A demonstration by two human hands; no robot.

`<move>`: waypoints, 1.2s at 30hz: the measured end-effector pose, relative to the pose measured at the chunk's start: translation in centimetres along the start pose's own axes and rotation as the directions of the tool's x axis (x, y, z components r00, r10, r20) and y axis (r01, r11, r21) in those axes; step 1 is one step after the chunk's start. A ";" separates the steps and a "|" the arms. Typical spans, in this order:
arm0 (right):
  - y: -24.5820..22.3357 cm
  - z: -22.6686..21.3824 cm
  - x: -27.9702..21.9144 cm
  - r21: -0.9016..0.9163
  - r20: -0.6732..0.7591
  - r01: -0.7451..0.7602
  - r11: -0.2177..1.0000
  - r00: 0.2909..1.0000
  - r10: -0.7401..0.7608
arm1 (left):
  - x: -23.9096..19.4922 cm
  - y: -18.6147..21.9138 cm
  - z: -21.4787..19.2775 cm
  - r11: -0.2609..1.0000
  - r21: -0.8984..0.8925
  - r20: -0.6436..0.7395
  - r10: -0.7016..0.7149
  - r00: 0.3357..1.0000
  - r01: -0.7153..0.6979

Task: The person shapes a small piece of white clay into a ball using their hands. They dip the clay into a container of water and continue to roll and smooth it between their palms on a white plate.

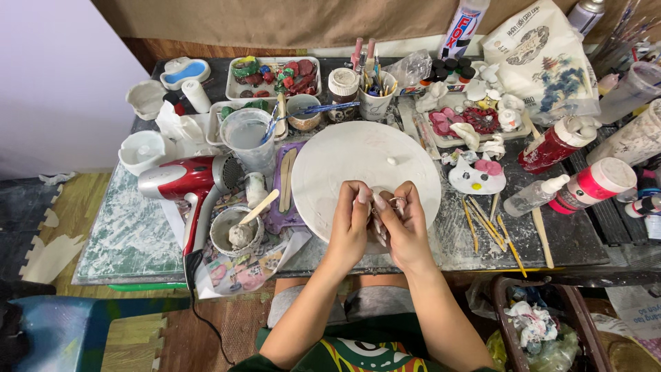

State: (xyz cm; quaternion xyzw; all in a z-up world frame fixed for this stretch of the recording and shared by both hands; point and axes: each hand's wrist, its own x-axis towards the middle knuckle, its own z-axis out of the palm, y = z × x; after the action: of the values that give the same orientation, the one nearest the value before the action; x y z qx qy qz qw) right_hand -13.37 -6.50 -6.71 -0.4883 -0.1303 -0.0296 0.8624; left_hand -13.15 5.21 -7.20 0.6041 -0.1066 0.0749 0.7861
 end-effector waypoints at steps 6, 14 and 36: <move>-0.3 0.7 -0.2 -0.056 -0.034 -0.003 0.998 0.999 0.002 | 0.2 -0.9 0.1 0.999 -0.043 -0.031 -0.021 0.999 0.020; 0.6 0.6 -0.1 -0.100 -0.071 0.064 0.993 0.995 -0.072 | 0.7 -2.4 0.4 0.997 -0.082 -0.080 -0.013 0.997 0.006; -3.2 0.4 1.5 -0.319 0.111 -0.009 0.948 0.993 0.047 | -0.1 5.9 -4.7 0.919 0.345 0.182 0.131 0.974 -0.188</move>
State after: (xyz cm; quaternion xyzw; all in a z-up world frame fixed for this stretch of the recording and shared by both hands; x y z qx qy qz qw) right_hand -12.56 -7.69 -3.45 -0.6234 -0.1675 -0.0092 0.7637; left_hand -14.33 11.26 -2.92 0.7312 -0.2012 0.1099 0.6424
